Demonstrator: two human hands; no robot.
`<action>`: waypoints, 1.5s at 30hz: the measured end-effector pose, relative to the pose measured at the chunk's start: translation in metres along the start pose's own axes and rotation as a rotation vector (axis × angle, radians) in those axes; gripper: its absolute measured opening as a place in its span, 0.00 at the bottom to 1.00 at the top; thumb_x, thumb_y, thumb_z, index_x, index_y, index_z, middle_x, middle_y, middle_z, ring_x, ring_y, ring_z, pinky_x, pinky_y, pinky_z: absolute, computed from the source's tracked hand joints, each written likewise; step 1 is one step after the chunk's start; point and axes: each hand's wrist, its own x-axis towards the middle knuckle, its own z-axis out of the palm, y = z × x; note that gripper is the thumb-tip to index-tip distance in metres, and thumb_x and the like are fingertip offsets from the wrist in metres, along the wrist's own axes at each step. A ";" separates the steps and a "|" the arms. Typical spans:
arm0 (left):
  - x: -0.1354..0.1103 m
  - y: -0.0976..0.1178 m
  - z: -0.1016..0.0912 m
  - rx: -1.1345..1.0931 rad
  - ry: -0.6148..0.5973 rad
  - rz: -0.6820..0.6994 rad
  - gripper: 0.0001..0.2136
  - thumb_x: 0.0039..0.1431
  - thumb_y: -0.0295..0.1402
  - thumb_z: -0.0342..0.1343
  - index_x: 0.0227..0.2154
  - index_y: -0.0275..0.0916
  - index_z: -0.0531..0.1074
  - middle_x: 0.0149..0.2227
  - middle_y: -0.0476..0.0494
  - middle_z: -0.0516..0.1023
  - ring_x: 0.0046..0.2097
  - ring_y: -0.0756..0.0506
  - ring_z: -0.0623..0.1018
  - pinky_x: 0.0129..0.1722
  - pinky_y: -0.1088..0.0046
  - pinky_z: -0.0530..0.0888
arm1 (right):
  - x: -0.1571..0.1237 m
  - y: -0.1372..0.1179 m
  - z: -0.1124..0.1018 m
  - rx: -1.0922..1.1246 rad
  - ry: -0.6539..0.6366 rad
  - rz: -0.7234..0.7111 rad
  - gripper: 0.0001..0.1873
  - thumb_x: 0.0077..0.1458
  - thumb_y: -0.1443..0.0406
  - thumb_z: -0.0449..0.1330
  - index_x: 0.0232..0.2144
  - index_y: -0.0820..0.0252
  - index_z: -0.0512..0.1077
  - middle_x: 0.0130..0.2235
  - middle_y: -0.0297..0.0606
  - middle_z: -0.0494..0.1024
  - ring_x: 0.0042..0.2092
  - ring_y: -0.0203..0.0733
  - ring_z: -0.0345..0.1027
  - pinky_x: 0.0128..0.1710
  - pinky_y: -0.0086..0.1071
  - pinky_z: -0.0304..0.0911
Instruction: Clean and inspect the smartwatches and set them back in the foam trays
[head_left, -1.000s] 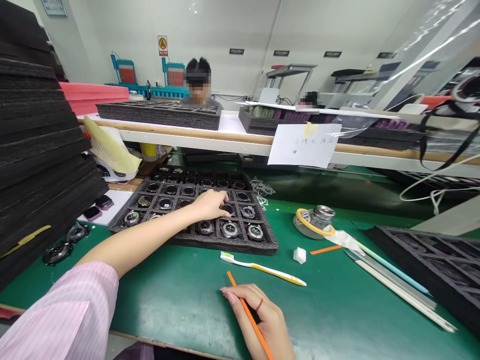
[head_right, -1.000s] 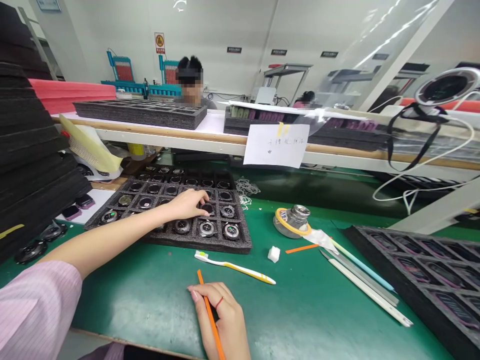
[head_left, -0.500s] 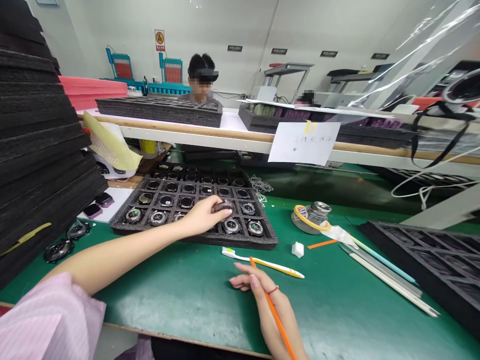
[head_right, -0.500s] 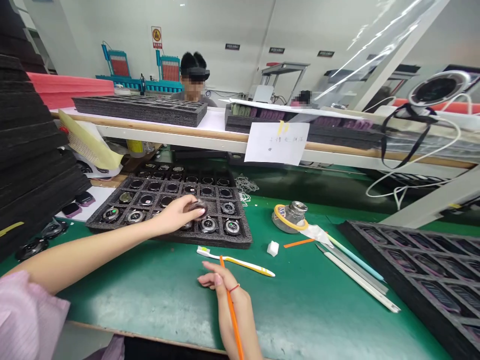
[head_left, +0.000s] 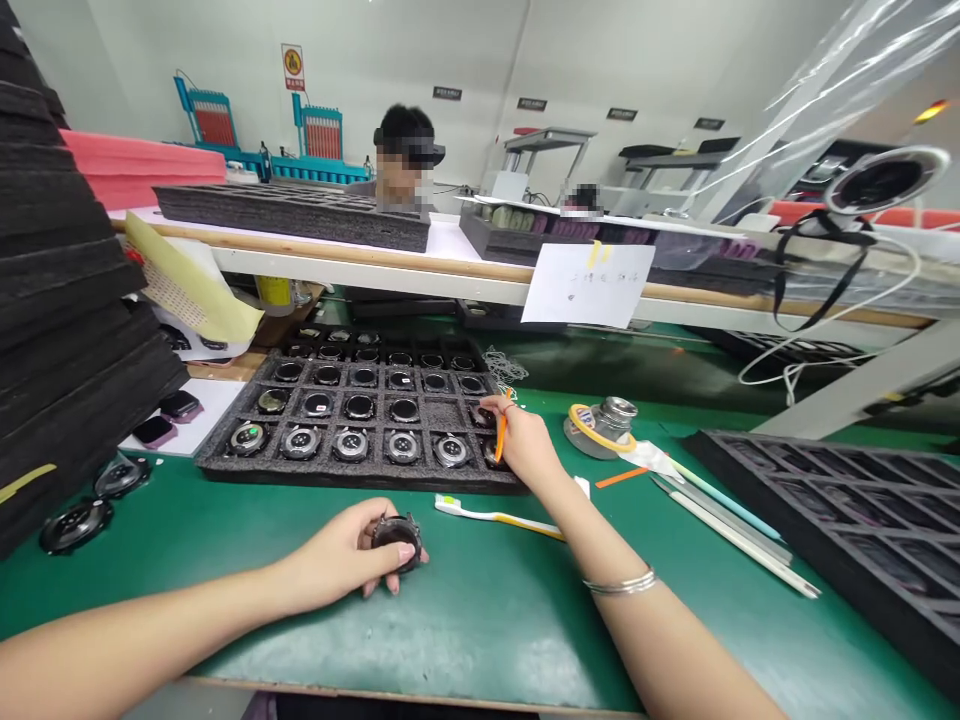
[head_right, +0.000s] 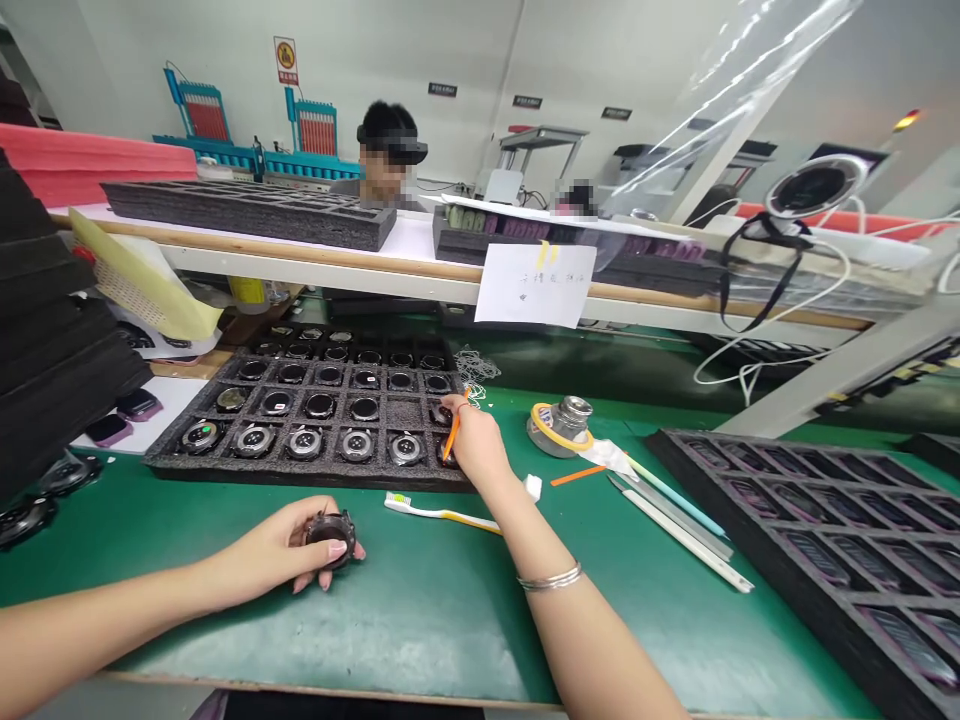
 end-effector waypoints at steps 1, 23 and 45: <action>0.001 0.000 -0.001 -0.007 0.002 -0.002 0.23 0.54 0.53 0.65 0.33 0.38 0.63 0.46 0.35 0.82 0.30 0.52 0.77 0.24 0.77 0.66 | 0.003 0.002 0.003 -0.031 0.000 0.025 0.15 0.66 0.59 0.61 0.51 0.61 0.73 0.50 0.42 0.78 0.47 0.43 0.76 0.48 0.44 0.74; 0.002 0.005 -0.003 -0.626 0.016 0.015 0.32 0.58 0.57 0.61 0.55 0.35 0.76 0.46 0.30 0.83 0.29 0.52 0.73 0.31 0.75 0.67 | -0.049 -0.050 -0.009 0.391 0.189 -0.195 0.17 0.70 0.55 0.52 0.43 0.55 0.79 0.47 0.42 0.85 0.52 0.49 0.80 0.55 0.44 0.72; 0.003 0.008 0.002 -0.412 0.085 0.141 0.21 0.53 0.47 0.70 0.39 0.35 0.74 0.35 0.42 0.81 0.33 0.50 0.75 0.32 0.76 0.68 | -0.083 -0.100 -0.013 0.735 -0.052 -0.257 0.06 0.58 0.65 0.66 0.32 0.54 0.72 0.37 0.35 0.82 0.38 0.40 0.79 0.39 0.33 0.76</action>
